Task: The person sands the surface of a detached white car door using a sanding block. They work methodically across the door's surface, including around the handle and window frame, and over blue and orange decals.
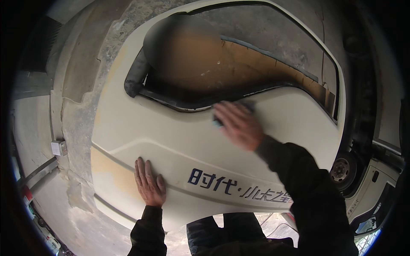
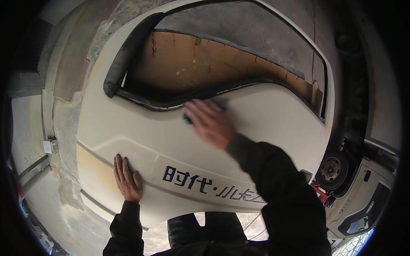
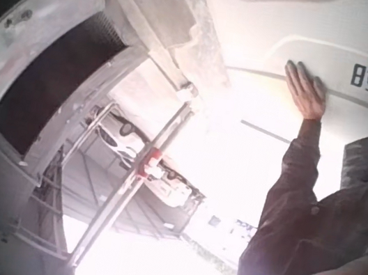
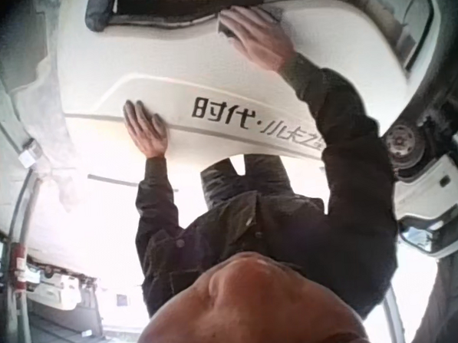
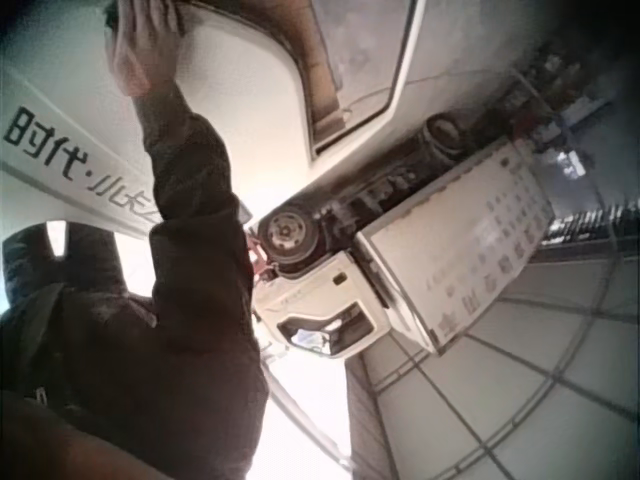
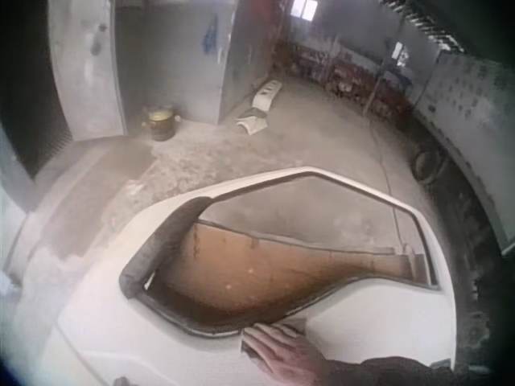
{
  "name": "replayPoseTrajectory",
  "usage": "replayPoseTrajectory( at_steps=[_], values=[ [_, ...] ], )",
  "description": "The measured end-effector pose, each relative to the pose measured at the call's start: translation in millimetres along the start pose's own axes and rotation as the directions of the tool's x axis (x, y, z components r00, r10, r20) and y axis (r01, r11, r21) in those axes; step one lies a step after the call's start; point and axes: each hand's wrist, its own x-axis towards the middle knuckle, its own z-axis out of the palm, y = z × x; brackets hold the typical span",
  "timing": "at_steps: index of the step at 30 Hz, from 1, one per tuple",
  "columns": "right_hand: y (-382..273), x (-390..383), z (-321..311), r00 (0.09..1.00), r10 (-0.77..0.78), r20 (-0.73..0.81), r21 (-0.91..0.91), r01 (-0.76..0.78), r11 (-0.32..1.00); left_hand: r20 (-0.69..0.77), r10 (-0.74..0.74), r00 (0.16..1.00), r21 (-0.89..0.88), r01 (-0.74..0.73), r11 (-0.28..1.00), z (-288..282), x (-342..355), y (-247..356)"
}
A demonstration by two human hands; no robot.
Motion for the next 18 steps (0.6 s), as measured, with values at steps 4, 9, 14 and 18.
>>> replayPoseTrajectory(
  at_steps=[4,9,14,18],
  values=[
    [86.1,-56.6,-52.9,0.977,0.206,-0.046,-0.195,-0.211,0.958,-0.036,-0.013,0.999,0.021,0.013,1.000,2.0,-0.9,3.2],
    [-34.2,5.0,32.3,0.983,0.034,-0.181,-0.024,-0.039,0.999,-0.033,0.000,0.999,0.029,0.001,1.000,6.5,2.5,3.9],
    [-31.9,26.8,34.4,0.992,-0.033,-0.119,0.028,0.037,0.999,-0.007,-0.014,1.000,0.063,0.015,0.998,0.3,1.1,-0.5],
    [53.3,-1.2,-28.5,0.997,-0.052,0.061,0.106,0.045,0.993,-0.023,-0.034,0.999,0.039,0.035,0.999,3.2,-2.0,-0.9]
  ],
)
